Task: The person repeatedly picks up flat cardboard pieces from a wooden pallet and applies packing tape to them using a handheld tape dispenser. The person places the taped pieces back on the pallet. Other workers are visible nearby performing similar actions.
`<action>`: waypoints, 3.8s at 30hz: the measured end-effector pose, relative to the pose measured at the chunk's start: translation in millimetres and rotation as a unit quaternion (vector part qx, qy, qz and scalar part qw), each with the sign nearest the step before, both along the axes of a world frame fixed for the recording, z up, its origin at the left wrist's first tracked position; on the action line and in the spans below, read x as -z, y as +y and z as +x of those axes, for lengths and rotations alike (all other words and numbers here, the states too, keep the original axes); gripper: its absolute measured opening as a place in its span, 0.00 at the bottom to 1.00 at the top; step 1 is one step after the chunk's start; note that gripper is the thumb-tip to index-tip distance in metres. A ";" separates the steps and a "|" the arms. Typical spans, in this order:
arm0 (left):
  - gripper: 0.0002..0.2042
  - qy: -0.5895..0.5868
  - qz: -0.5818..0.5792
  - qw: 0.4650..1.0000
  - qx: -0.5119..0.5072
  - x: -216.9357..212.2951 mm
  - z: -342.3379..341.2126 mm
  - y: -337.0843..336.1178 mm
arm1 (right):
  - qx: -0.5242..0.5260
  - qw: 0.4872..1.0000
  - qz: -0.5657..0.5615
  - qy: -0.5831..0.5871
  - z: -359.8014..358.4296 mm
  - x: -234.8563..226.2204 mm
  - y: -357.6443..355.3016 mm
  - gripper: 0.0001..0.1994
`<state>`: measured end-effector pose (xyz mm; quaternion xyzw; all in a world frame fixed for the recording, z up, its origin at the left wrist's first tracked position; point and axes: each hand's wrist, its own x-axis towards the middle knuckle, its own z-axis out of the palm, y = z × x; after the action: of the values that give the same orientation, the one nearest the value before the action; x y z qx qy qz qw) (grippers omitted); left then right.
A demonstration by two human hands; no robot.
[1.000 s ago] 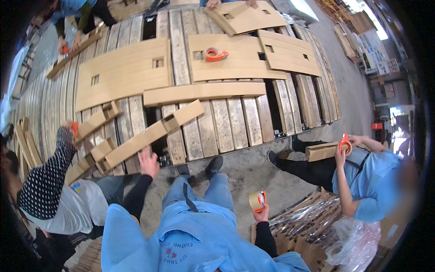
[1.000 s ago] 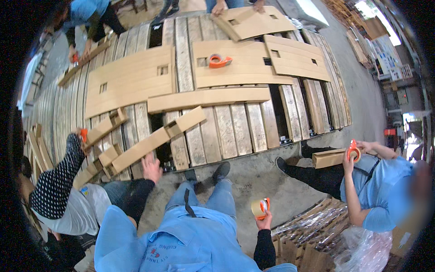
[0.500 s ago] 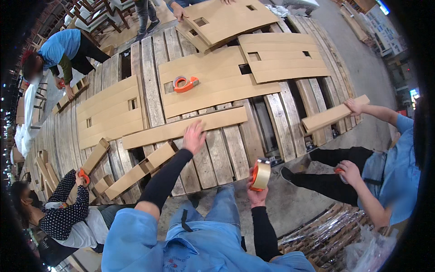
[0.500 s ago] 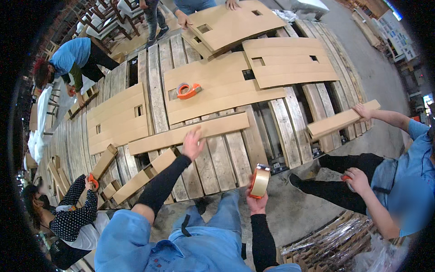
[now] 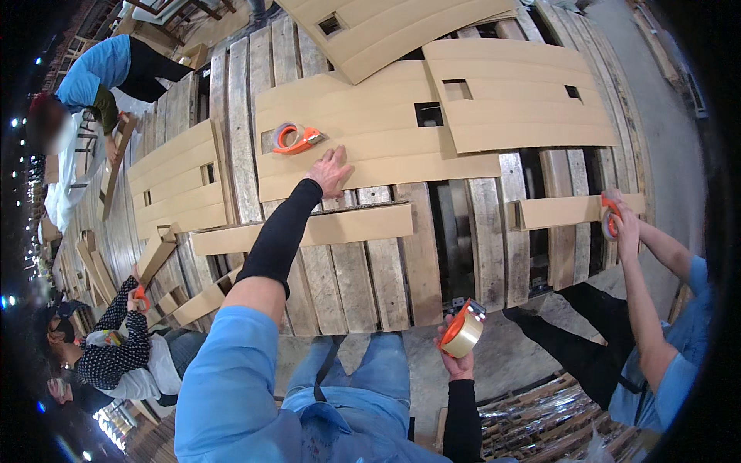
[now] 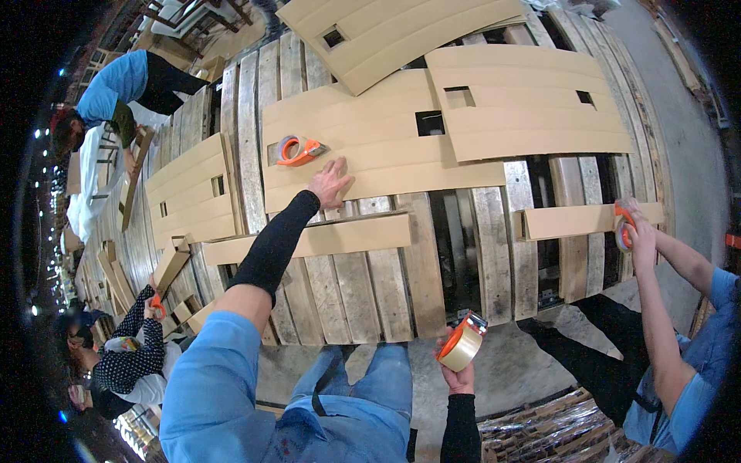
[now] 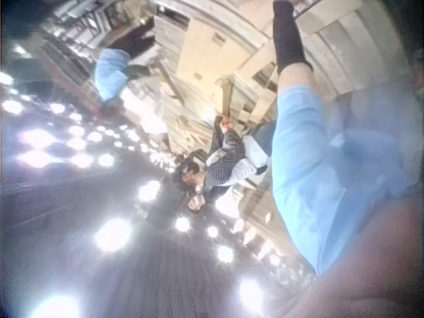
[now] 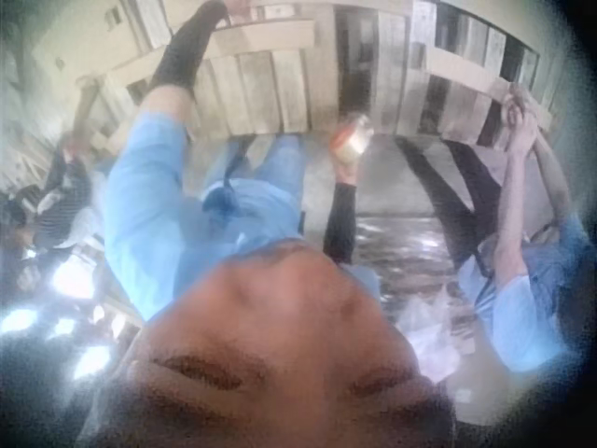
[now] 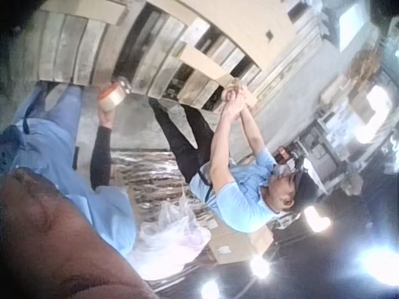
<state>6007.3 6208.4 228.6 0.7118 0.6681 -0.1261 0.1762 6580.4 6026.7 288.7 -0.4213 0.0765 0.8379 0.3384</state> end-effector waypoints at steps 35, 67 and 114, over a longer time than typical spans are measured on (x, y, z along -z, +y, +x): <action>0.04 0.035 0.276 0.961 -0.009 -445.7 91.1 -219.5 | -0.068 0.982 0.171 -0.044 -29.9 -132.1 35.8 0.30; 0.31 -0.426 -0.229 0.855 -0.189 -21.4 248.8 -235.3 | -0.150 0.818 0.264 -0.489 -46.8 24.7 -71.7 0.23; 0.17 -0.112 0.170 0.958 -0.203 -24.2 284.2 -264.6 | 0.052 0.896 0.276 -0.343 -159.7 5.6 26.0 0.20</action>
<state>6291.5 5943.9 252.8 0.5906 0.7858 0.1088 0.1481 6420.7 6052.7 283.1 -0.5679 -0.2569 0.6098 0.4895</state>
